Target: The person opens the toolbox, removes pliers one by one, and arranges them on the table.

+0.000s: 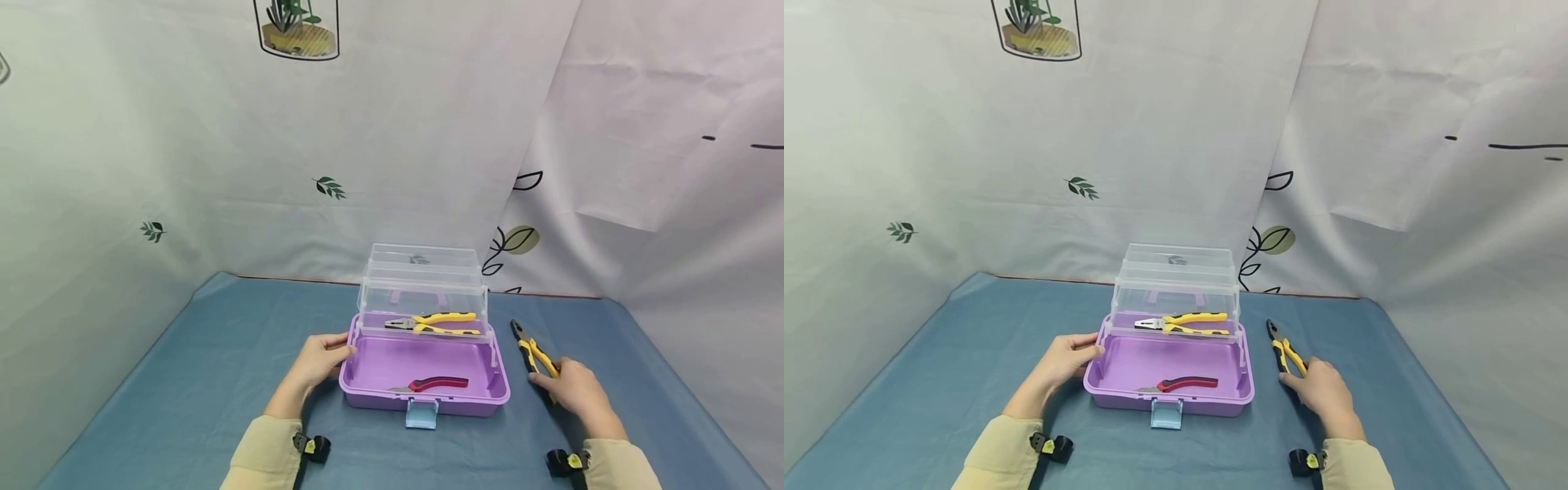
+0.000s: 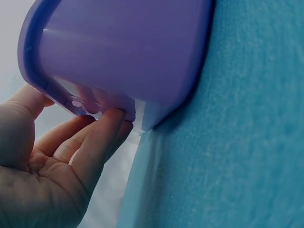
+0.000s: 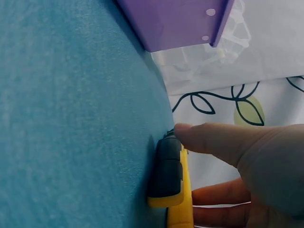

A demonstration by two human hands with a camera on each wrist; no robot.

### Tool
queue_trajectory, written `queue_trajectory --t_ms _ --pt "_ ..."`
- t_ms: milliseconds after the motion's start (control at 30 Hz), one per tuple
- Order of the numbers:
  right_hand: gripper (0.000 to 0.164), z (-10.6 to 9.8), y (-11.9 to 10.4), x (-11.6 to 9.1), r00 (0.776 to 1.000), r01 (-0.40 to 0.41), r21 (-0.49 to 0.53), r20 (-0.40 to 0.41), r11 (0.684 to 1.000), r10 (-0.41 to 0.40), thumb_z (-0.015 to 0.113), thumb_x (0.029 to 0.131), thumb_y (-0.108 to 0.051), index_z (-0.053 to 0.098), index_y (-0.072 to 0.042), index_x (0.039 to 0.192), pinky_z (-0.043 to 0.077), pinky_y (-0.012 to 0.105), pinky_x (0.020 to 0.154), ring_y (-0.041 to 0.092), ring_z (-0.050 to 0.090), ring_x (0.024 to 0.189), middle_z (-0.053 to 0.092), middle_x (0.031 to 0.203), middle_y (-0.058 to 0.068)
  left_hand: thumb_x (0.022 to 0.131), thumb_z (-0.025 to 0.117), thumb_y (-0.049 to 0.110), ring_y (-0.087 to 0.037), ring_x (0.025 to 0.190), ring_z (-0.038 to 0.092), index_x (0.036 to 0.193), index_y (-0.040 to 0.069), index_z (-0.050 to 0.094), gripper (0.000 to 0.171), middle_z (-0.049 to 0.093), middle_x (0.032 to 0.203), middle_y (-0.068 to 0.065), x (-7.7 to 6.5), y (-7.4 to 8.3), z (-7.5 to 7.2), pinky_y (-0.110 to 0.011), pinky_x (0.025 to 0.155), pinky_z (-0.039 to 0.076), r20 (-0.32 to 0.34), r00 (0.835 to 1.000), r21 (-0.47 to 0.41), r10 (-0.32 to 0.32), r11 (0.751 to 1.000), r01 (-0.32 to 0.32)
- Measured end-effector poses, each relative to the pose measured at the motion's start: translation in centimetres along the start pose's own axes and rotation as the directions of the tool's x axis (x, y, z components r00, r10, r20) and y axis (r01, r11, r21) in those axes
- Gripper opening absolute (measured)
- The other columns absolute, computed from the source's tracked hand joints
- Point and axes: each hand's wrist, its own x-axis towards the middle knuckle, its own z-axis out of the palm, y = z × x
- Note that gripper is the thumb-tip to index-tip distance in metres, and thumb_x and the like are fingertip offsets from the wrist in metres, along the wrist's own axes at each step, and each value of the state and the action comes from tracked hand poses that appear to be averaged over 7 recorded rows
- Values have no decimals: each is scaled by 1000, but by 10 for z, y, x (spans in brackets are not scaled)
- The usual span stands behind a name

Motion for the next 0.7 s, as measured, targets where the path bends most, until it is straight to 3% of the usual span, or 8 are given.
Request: queue_trajectory --t_ms 100,233,367,500,700 --pt "82 -1 1 -1 1000 20 9 11 1000 -20 63 83 -51 44 17 126 41 30 56 19 52 65 56 76 11 85 65 10 -30 100 67 128 -4 55 47 61 121 -25 -1 0 1 -39 72 60 0 1000 -6 -1 1000 1" --pt "79 -4 1 0 997 72 -9 -19 997 -72 62 84 -52 49 15 123 43 31 56 21 52 70 58 87 18 85 65 9 -30 99 67 127 -5 56 46 62 120 -25 -2 1 1 -40 71 60 -10 1000 -15 1 1000 -1" --pt "79 -7 -1 0 993 104 -35 -50 994 -106 62 84 -53 50 14 123 51 44 67 33 58 83 58 107 31 84 65 8 -31 99 67 127 -5 56 46 62 120 -26 -3 1 1 -40 71 60 -15 1000 -28 0 1000 0" --pt "81 -12 -5 0 992 111 -50 -59 993 -114 60 85 -54 48 14 126 49 58 81 48 53 105 51 121 37 84 65 8 -32 98 67 127 -5 56 46 62 120 -26 -3 0 1 -39 70 60 -12 1000 -29 1 1000 -1" --pt "77 -17 -13 -1 990 124 -67 -66 990 -128 59 87 -50 47 14 128 47 60 86 51 49 111 48 125 38 84 64 8 -34 98 67 127 -6 56 46 62 119 -26 -2 0 1 -39 70 60 -6 1000 -30 4 1000 -4"
